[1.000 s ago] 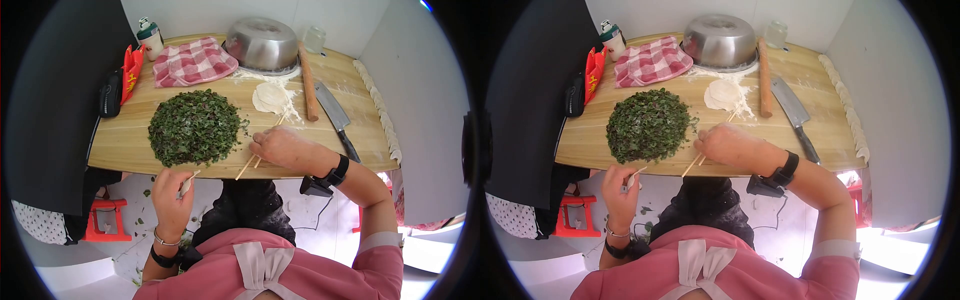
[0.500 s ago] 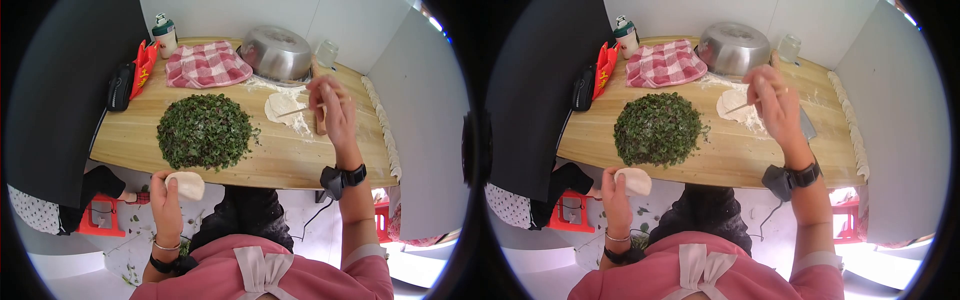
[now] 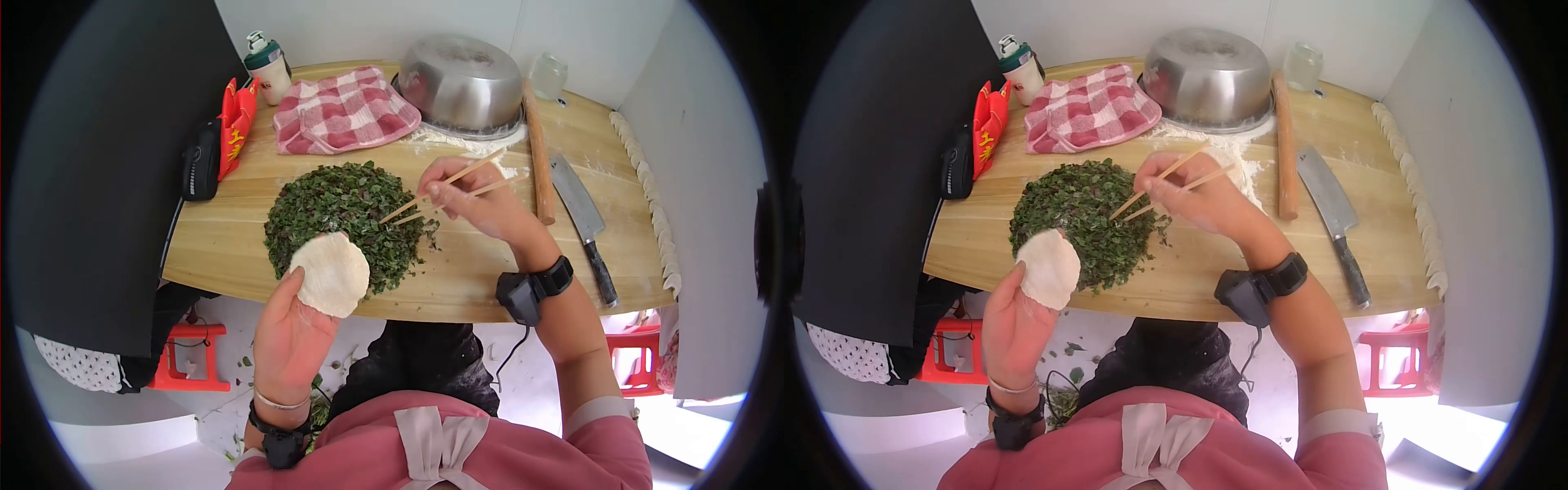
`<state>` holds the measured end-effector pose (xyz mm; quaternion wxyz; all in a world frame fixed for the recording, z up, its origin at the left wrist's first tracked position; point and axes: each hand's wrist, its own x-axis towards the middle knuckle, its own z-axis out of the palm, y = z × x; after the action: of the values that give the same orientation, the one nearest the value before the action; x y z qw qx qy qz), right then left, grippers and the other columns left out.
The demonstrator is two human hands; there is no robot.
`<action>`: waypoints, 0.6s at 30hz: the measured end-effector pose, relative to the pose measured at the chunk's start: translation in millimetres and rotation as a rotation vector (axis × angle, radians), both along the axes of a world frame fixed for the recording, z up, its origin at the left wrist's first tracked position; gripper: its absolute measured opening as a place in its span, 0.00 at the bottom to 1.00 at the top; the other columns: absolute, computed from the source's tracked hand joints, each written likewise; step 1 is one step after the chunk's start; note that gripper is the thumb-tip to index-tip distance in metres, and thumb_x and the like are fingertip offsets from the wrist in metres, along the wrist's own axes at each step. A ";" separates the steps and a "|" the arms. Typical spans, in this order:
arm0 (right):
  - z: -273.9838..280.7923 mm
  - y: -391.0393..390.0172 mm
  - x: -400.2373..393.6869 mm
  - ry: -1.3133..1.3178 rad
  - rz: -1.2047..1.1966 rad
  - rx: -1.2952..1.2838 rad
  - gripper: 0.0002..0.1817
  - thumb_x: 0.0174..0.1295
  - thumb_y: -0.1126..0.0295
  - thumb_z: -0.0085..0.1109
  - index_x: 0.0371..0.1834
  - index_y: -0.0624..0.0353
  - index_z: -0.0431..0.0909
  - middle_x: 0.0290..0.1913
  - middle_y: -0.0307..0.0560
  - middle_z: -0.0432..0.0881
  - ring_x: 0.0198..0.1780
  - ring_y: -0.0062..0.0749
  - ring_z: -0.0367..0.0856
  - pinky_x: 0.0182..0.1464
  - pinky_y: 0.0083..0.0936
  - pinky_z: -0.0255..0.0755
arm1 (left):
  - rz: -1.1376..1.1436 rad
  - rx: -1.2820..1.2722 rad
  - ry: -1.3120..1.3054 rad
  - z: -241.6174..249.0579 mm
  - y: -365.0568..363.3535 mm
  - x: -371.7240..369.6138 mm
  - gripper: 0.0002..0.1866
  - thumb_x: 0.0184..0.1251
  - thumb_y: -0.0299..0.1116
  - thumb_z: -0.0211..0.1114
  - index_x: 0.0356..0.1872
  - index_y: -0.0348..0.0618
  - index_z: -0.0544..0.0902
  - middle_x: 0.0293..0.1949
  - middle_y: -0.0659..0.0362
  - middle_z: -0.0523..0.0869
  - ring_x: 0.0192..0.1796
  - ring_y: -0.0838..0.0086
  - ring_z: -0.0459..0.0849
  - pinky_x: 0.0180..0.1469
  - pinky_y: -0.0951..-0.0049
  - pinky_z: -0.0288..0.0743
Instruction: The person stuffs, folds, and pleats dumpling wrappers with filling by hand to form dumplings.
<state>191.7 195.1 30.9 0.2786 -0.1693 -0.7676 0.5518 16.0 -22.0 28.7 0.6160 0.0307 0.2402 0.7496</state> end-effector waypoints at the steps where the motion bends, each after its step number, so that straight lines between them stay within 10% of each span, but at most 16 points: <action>1: 0.0 3.0 3.0 0.003 -0.031 -0.054 0.09 0.67 0.68 0.54 0.36 0.61 0.79 0.29 0.35 0.77 0.27 0.13 0.72 0.28 0.13 0.67 | 0.041 0.004 0.061 -1.3 5.2 0.8 0.23 0.78 0.33 0.42 0.70 0.39 0.60 0.68 0.47 0.67 0.71 0.59 0.65 0.73 0.58 0.59; 18: -28.5 14.6 -10.4 0.109 -0.141 -0.360 0.10 0.70 0.66 0.52 0.39 0.61 0.77 0.31 0.40 0.77 0.24 0.21 0.75 0.28 0.16 0.73 | 0.110 0.123 -0.032 -20.7 35.9 -4.2 0.24 0.78 0.37 0.38 0.67 0.30 0.62 0.68 0.45 0.68 0.70 0.57 0.66 0.73 0.57 0.57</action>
<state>181.3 209.6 2.4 0.3229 -0.2398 -0.6267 0.6674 11.8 14.0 8.1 0.5745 0.0430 0.1850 0.7961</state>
